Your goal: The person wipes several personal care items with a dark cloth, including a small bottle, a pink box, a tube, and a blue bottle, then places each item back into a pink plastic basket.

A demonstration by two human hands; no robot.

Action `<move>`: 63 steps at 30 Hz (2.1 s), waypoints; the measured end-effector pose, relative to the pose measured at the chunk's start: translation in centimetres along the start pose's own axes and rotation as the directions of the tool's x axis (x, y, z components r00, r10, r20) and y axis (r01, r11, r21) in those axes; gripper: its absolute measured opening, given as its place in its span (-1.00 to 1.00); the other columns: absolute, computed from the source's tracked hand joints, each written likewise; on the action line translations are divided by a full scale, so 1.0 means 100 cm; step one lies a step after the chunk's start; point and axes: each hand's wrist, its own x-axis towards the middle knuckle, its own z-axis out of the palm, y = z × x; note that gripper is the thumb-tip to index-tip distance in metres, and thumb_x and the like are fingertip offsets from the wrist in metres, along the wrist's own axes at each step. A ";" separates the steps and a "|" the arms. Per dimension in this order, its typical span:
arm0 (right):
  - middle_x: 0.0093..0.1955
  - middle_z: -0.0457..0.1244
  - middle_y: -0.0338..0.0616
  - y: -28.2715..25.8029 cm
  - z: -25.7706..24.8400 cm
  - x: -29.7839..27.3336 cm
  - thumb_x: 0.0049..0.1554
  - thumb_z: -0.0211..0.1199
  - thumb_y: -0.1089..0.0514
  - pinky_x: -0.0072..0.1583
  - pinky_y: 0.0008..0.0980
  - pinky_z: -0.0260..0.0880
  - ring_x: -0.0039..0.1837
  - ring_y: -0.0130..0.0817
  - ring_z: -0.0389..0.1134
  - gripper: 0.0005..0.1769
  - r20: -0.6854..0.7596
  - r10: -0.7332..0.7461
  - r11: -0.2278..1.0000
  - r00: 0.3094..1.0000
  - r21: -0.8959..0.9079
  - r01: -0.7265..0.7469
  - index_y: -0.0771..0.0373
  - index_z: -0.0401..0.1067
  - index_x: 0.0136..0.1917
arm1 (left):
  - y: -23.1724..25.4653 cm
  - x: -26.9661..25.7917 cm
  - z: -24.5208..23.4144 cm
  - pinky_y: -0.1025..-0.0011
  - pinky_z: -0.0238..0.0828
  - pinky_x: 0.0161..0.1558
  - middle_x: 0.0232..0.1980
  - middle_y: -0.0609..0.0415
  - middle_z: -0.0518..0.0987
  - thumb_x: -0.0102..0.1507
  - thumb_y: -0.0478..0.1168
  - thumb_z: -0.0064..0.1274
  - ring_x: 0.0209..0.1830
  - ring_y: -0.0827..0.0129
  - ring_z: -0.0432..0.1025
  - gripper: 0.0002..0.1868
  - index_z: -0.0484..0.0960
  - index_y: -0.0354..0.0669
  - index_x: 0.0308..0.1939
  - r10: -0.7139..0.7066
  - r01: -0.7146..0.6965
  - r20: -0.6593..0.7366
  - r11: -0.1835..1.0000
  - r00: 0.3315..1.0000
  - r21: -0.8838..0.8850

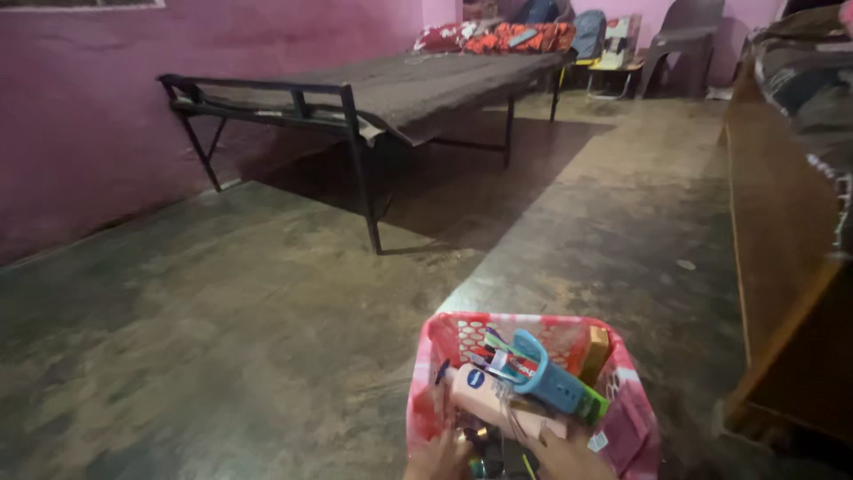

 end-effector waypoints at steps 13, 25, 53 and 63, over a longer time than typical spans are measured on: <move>0.18 0.21 -0.12 0.019 -0.042 -0.012 0.11 0.18 0.06 0.15 -0.08 0.43 0.19 -0.11 0.37 -0.52 0.067 0.174 0.914 0.982 0.360 -0.187 -0.03 0.28 0.31 | 0.060 0.010 -0.008 0.05 0.56 -0.17 -0.14 -0.11 0.62 0.26 -0.34 -0.04 -0.09 -0.02 0.56 -0.79 0.60 -0.10 -0.05 -0.328 0.353 0.188 0.929 0.926 -0.116; 0.24 0.19 -0.05 0.016 -0.039 -0.009 0.09 0.17 0.08 0.08 -0.06 0.46 0.17 -0.05 0.37 -0.37 -0.231 0.324 0.887 0.917 0.411 -0.210 0.08 0.16 0.42 | 0.081 0.037 0.040 0.07 0.52 -0.12 -0.05 -0.16 0.57 0.23 -0.30 0.09 -0.10 -0.05 0.55 -0.89 0.63 -0.17 -0.17 -0.352 0.386 0.191 0.903 0.916 -0.188; 0.28 0.18 0.00 0.015 -0.054 0.033 -0.06 0.38 0.23 0.17 0.00 0.42 0.23 0.07 0.35 -0.52 -0.353 0.365 0.902 0.862 0.361 -0.234 0.12 0.34 0.13 | 0.050 0.089 -0.192 0.09 0.42 -0.05 -0.11 -0.28 0.62 0.41 -0.03 -0.20 -0.11 -0.11 0.55 -0.66 0.40 -0.25 0.02 -0.832 0.306 -0.184 0.385 0.523 -0.870; 0.11 0.22 -0.02 0.054 -0.037 0.011 -0.12 0.28 0.38 0.07 0.02 0.40 0.14 0.09 0.34 -0.63 -0.417 0.470 0.818 0.778 0.536 -0.206 0.16 0.37 -0.02 | 0.035 0.087 -0.156 0.07 0.42 -0.03 -0.11 -0.29 0.63 0.40 -0.03 -0.19 -0.10 -0.16 0.55 -0.66 0.42 -0.25 0.01 -0.891 0.421 -0.090 0.296 0.444 -0.857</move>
